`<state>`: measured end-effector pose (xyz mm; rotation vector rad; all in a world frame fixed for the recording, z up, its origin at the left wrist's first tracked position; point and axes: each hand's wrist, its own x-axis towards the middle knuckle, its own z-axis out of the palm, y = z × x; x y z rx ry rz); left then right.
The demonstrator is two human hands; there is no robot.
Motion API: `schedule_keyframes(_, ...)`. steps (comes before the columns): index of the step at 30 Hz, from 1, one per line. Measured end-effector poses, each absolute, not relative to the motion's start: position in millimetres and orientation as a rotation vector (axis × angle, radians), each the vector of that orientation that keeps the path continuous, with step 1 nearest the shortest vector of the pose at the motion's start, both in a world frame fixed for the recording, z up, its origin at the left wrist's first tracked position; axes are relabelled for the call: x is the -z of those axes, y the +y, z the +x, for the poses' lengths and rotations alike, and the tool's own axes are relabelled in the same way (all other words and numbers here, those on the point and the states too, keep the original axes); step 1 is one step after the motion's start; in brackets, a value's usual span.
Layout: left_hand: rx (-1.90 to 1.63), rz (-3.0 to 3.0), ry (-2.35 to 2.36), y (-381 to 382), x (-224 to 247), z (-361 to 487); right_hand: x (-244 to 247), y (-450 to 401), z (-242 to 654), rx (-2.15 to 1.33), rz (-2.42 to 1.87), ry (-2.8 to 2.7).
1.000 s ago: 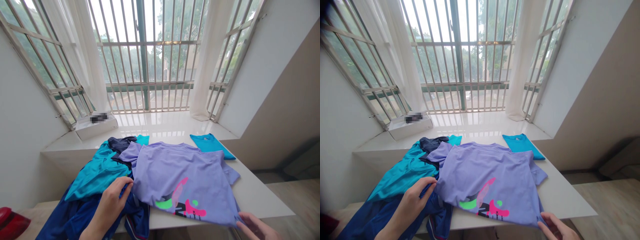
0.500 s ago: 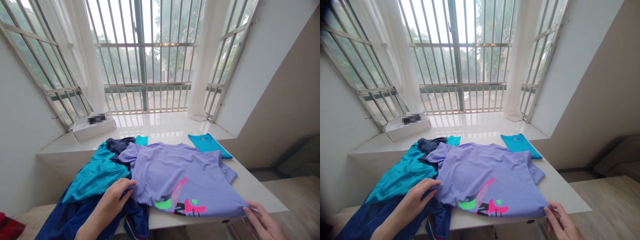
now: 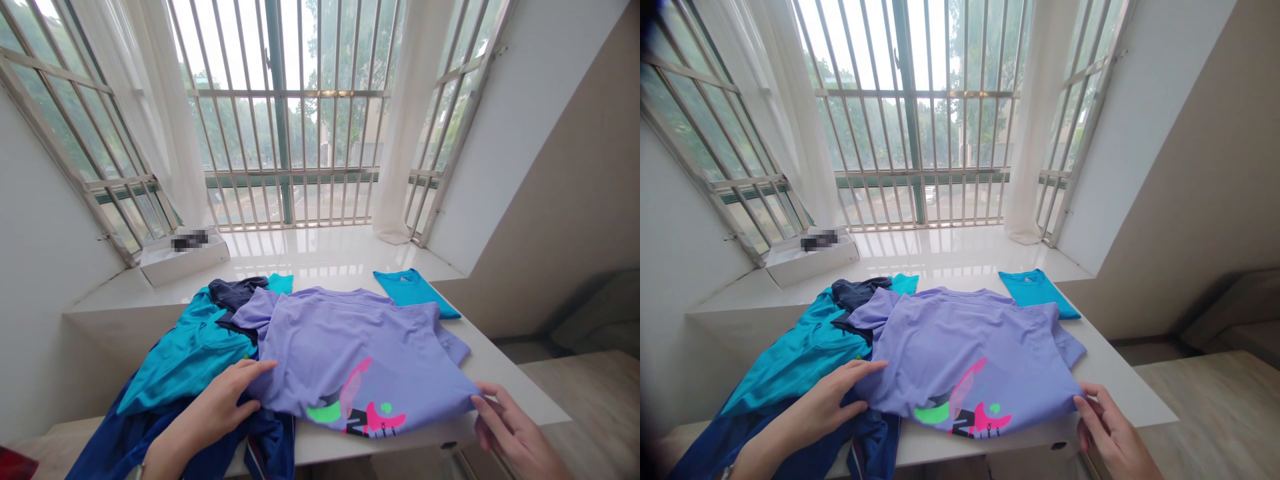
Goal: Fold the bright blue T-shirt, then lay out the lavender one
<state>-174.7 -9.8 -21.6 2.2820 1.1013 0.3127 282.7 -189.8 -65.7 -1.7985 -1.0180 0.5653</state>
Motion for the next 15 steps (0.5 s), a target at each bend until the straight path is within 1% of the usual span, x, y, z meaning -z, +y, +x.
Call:
schedule_keyframes(5, -0.243, 2.283, 1.103, -12.9, 24.6, -173.8, 80.8, -189.1, 286.5, -0.773, -1.775, -1.063)
schedule_keyframes(10, -0.314, 2.206, 1.097, -13.7, 13.2, -163.6, 91.4, -194.7, 281.9, -0.731, -1.800, -1.039)
schedule_keyframes(15, -0.386, 2.165, 1.249, 3.2, 11.4, -142.4, 91.7, -191.9, 289.7, -0.765, -1.907, -0.999)
